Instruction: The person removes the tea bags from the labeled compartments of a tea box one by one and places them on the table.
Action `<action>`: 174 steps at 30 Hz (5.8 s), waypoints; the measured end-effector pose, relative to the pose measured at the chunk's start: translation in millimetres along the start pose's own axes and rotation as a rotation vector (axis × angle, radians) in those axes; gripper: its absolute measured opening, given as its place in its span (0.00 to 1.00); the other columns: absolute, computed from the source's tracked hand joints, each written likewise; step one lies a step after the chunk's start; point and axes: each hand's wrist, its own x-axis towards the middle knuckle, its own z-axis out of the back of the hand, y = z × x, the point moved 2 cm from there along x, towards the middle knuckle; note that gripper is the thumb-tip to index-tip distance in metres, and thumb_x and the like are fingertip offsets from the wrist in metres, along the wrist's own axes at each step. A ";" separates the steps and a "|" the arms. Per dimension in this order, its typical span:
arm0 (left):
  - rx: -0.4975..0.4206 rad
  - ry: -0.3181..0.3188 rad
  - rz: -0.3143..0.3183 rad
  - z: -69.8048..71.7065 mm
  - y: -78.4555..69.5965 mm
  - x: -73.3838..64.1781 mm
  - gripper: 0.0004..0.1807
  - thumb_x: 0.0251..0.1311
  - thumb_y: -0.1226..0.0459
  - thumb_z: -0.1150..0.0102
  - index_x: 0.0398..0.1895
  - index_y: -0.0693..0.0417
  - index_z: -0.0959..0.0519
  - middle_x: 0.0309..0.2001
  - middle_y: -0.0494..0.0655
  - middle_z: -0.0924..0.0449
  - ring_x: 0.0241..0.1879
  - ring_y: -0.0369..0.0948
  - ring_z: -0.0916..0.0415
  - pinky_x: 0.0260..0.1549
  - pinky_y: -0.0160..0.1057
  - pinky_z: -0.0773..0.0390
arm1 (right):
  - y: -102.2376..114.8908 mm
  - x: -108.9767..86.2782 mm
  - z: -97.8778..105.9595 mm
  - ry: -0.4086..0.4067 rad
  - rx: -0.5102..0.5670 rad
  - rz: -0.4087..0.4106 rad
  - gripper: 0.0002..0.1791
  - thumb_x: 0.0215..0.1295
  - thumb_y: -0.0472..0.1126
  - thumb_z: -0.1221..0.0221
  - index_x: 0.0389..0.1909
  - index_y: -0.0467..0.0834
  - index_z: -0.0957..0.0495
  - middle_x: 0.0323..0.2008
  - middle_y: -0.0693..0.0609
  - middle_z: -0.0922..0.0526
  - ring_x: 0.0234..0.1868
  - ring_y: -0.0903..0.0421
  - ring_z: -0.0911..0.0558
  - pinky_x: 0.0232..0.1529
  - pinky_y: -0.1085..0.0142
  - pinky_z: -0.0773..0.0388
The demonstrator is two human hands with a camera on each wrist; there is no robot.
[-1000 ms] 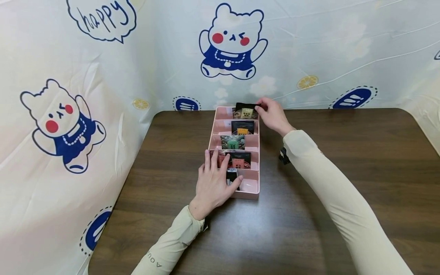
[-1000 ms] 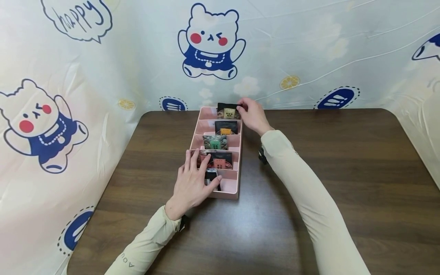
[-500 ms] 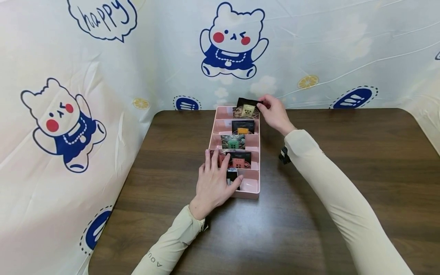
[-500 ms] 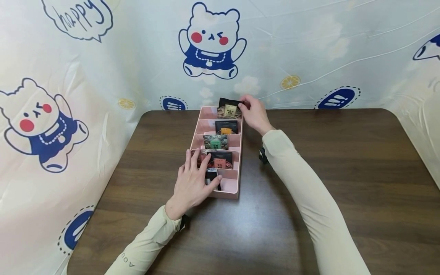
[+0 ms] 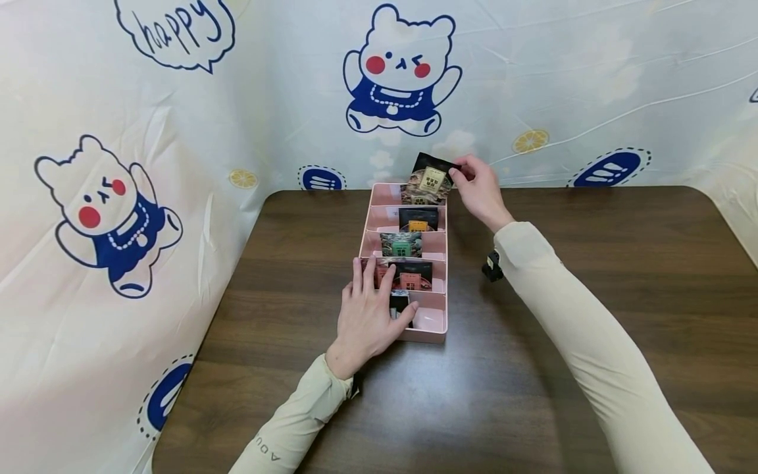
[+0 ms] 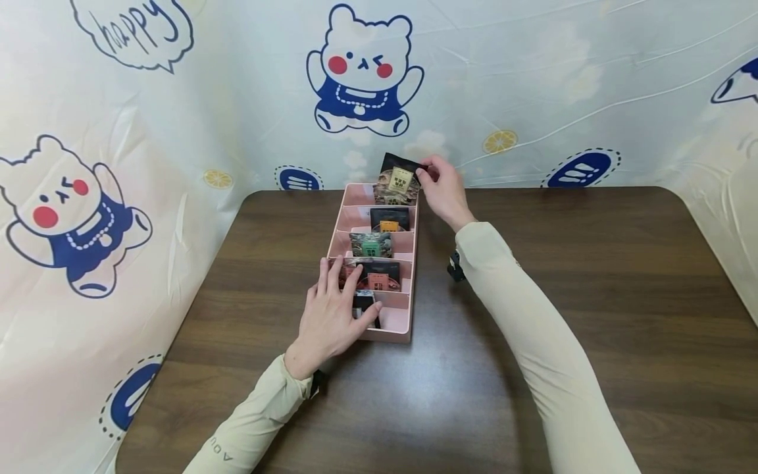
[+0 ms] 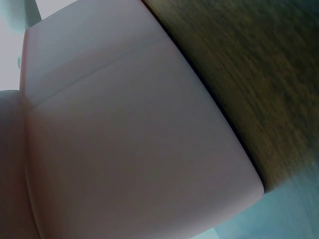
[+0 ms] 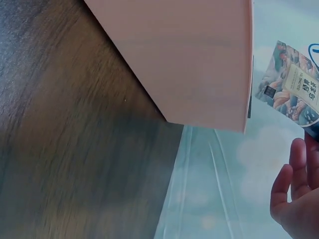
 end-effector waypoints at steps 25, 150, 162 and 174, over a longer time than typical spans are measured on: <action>-0.020 0.039 0.014 1.6 -2.0 1.0 0.44 0.56 0.31 0.56 0.71 0.45 0.37 0.75 0.56 0.50 0.76 0.59 0.58 0.57 0.61 0.33 | -10.5 -3.8 33.9 0.007 -0.037 -0.064 0.16 0.73 0.43 0.51 0.56 0.43 0.26 0.33 0.45 0.21 0.31 0.54 0.30 0.36 0.63 0.36; -0.031 0.052 0.030 -0.1 -0.1 -0.7 0.42 0.58 0.32 0.56 0.70 0.45 0.36 0.75 0.56 0.49 0.76 0.58 0.59 0.57 0.62 0.34 | -94.7 -20.5 34.3 0.264 -0.387 -0.241 0.19 0.70 0.39 0.50 0.56 0.33 0.28 0.49 0.34 0.26 0.48 0.39 0.28 0.51 0.47 0.32; -0.029 0.059 0.031 0.9 -0.3 -0.4 0.42 0.58 0.32 0.55 0.70 0.45 0.36 0.74 0.56 0.49 0.76 0.58 0.60 0.58 0.61 0.34 | -97.3 -21.4 37.0 0.253 -0.401 -0.254 0.19 0.69 0.39 0.51 0.56 0.33 0.28 0.52 0.33 0.25 0.56 0.36 0.36 0.57 0.44 0.38; -0.031 0.057 0.031 0.1 -0.4 -0.4 0.42 0.58 0.33 0.55 0.70 0.45 0.36 0.74 0.56 0.49 0.76 0.58 0.60 0.58 0.62 0.34 | -95.7 -20.7 37.2 0.236 -0.395 -0.252 0.19 0.69 0.40 0.50 0.55 0.33 0.27 0.52 0.33 0.24 0.57 0.36 0.35 0.58 0.44 0.37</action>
